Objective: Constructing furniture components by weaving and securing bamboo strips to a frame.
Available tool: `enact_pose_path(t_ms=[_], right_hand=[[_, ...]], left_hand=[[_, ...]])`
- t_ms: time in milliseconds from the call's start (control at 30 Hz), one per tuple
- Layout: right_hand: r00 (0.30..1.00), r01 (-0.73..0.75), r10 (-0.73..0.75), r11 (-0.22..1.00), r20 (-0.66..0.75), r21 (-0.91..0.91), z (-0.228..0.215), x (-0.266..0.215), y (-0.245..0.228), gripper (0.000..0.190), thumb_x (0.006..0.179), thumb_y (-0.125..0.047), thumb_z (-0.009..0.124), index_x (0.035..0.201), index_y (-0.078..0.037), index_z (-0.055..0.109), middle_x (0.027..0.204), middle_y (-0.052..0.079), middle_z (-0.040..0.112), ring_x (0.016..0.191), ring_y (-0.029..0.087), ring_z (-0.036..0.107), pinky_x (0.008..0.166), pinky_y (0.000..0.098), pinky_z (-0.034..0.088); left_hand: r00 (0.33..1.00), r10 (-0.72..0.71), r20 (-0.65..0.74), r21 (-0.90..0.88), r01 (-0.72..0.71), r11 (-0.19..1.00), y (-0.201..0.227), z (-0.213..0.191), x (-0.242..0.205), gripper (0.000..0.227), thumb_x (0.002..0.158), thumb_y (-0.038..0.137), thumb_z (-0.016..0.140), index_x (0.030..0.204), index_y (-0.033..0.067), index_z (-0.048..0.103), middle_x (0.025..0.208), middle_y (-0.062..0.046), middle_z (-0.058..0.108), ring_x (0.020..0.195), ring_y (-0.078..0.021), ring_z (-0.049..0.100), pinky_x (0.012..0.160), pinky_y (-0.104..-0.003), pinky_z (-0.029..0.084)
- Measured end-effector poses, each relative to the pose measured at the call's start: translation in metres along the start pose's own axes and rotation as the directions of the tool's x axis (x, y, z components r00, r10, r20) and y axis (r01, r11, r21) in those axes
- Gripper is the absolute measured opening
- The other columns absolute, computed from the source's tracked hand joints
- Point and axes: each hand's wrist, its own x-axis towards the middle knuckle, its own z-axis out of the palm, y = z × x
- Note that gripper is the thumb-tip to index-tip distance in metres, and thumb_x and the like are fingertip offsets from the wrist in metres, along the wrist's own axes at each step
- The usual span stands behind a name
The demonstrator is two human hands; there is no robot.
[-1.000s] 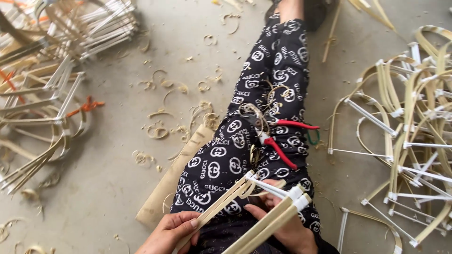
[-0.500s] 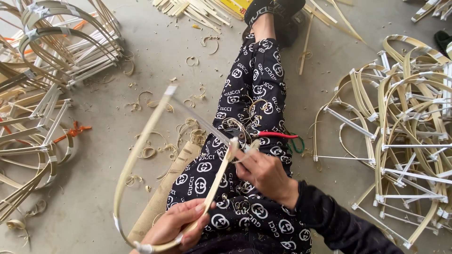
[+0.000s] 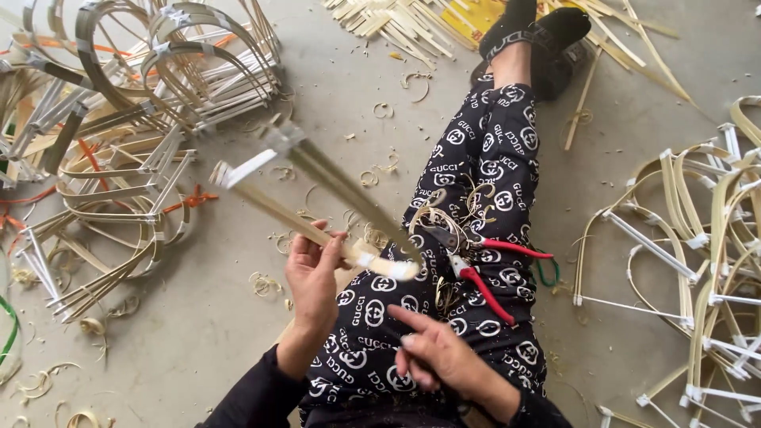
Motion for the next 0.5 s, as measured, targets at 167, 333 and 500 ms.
enact_pose_path(t_ms=[167,333,500], right_hand=[[0.982,0.191,-0.189,0.973,-0.023,0.133,0.009,0.012,-0.034,0.064,0.102,-0.027,0.049,0.158,-0.005,0.027,0.076,0.007,0.069,0.047,0.005,0.051,0.04,0.0188,0.041],[0.966,0.257,-0.235,0.843,-0.106,0.473,-0.038,0.018,-0.048,0.053,0.103,-0.024,0.045,0.148,0.004,0.04,0.08,0.004,0.066,0.05,0.003,0.048,0.04,0.0171,0.038],[0.966,0.257,-0.245,0.945,-0.081,0.203,-0.056,-0.014,-0.073,0.048,0.106,-0.026,0.047,0.137,0.009,0.055,0.079,0.004,0.064,0.05,0.003,0.045,0.041,0.0164,0.039]], left_hand=[[0.987,0.009,0.159,-0.095,0.006,0.995,-0.014,0.027,-0.035,0.02,0.098,-0.001,0.066,0.116,0.0001,0.058,0.111,-0.012,0.071,0.094,-0.016,0.07,0.082,-0.03,0.06],[0.9,-0.068,0.431,0.123,0.016,0.992,-0.006,0.012,-0.04,0.034,0.093,0.005,0.069,0.124,0.0019,0.056,0.116,-0.011,0.07,0.096,-0.0151,0.072,0.085,-0.029,0.06],[0.446,-0.746,0.494,0.402,0.644,0.651,0.035,-0.033,-0.027,0.047,0.101,0.035,0.05,0.133,0.0024,0.062,0.105,-0.01,0.074,0.079,-0.0162,0.071,0.067,-0.029,0.06]])
